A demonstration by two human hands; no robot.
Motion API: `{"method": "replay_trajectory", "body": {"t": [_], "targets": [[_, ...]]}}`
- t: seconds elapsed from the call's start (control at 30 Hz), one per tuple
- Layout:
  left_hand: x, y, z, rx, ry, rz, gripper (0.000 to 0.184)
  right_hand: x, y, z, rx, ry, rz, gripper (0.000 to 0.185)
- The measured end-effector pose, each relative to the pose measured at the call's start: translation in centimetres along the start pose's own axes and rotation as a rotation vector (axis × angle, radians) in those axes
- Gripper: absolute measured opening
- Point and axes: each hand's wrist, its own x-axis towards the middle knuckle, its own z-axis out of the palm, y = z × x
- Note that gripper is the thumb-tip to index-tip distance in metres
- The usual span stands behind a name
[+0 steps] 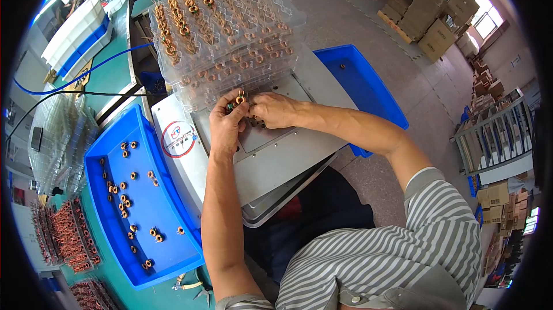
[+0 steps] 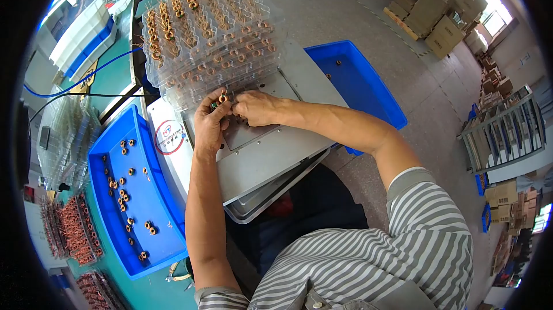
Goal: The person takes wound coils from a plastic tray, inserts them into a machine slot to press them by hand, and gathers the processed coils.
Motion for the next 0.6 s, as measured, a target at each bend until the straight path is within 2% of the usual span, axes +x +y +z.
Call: {"method": "replay_trajectory", "body": {"t": [0.07, 0.2, 0.27, 0.3, 0.37, 0.4, 0.5, 0.57, 0.6], "targets": [[0.1, -0.1, -0.2, -0.022, -0.008, 0.007, 0.035, -0.2, 0.1, 0.3, -0.025, 0.063, -0.045, 0.020], [0.0, -0.1, 0.1, -0.093, 0.017, 0.003, 0.031, -1.0, 0.0, -0.7, 0.048, 0.093, 0.036, 0.021], [-0.2, -0.2, -0.1, -0.110, -0.001, -0.013, 0.030, -2.4, -0.2, -2.6, 0.218, 0.360, 0.146, 0.018], [-0.1, -0.2, -0.1, -0.129, -0.019, -0.023, 0.029, -3.4, -0.1, -3.4, 0.207, 0.368, 0.158, 0.018], [-0.1, -0.3, -0.1, -0.088, -0.028, -0.020, 0.028, -5.9, 0.5, -4.9, 0.686, 0.374, 0.422, 0.016], [-0.1, -0.4, -0.1, -0.087, -0.040, -0.016, 0.028, -7.3, 1.2, -5.8, 0.791, 0.343, 0.518, 0.016], [-0.1, -0.6, -0.3, -0.115, -0.121, -0.023, 0.027, -11.8, 3.8, -7.8, 0.615, 0.475, 0.503, 0.016], [-0.2, -0.5, 0.0, -0.104, -0.088, -0.048, 0.023, -14.5, 5.5, -8.9, 0.699, 0.511, 0.619, 0.015], [-0.3, -0.5, 0.4, -0.101, -0.087, -0.062, 0.022, -15.7, 6.2, -9.3, 0.583, 0.546, 0.646, 0.015]]}}
